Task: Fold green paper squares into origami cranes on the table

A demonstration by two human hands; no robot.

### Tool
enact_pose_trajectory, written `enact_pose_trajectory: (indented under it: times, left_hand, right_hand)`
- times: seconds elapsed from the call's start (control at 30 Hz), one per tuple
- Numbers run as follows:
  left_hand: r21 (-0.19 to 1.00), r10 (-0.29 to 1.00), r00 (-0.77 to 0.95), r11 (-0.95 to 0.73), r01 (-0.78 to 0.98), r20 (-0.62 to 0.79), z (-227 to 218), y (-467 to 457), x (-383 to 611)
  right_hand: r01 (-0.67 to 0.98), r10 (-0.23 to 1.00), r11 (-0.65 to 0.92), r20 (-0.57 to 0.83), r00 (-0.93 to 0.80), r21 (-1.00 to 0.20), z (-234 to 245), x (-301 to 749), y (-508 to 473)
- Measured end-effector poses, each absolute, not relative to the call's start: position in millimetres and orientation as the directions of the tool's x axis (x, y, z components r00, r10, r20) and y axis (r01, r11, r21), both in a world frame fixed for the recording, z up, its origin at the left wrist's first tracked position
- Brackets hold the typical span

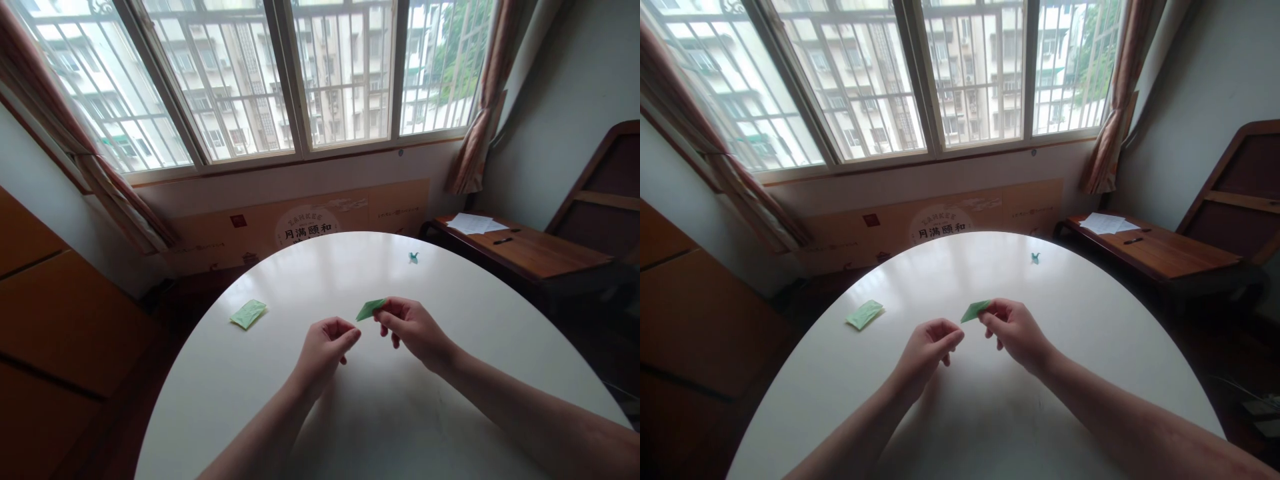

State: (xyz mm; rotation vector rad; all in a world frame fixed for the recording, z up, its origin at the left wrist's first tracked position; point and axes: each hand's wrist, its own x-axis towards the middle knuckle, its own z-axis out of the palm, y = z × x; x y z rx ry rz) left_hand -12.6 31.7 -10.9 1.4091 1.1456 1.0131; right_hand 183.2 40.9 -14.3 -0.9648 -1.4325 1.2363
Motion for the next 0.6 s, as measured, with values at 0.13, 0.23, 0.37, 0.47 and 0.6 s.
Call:
enact_pose_trajectory:
  times: [0.13, 0.23, 0.37, 0.47, 0.6]
  left_hand:
    - [0.991, 0.974, 0.223, -0.056, 0.125, 0.027, -10.9, 31.5, -12.3]
    - [0.984, 0.969, 0.242, -0.092, 0.150, 0.053, -10.4, 30.3, -10.7]
    - [0.967, 0.973, 0.198, -0.162, 0.194, 0.123, -8.9, 27.6, -9.8]
    - [0.956, 0.973, 0.149, -0.205, 0.209, 0.176, -7.6, 25.7, -10.4]
    - [0.954, 0.973, 0.131, -0.214, 0.208, 0.190, -6.1, 25.2, -11.0]
  right_hand:
    - [0.034, 0.944, 0.196, 0.179, -0.278, -0.980, -17.8, 181.5, 40.9]
    - [0.114, 0.928, 0.242, 0.196, -0.317, -0.963, -21.3, 178.2, 38.0]
    - [0.168, 0.915, 0.318, 0.255, -0.314, -0.933, -22.2, 175.0, 34.5]
    - [0.120, 0.913, 0.316, 0.267, -0.307, -0.941, -21.2, 173.9, 33.2]
    - [0.005, 0.915, 0.271, 0.256, -0.312, -0.963, -21.3, 173.0, 32.4]
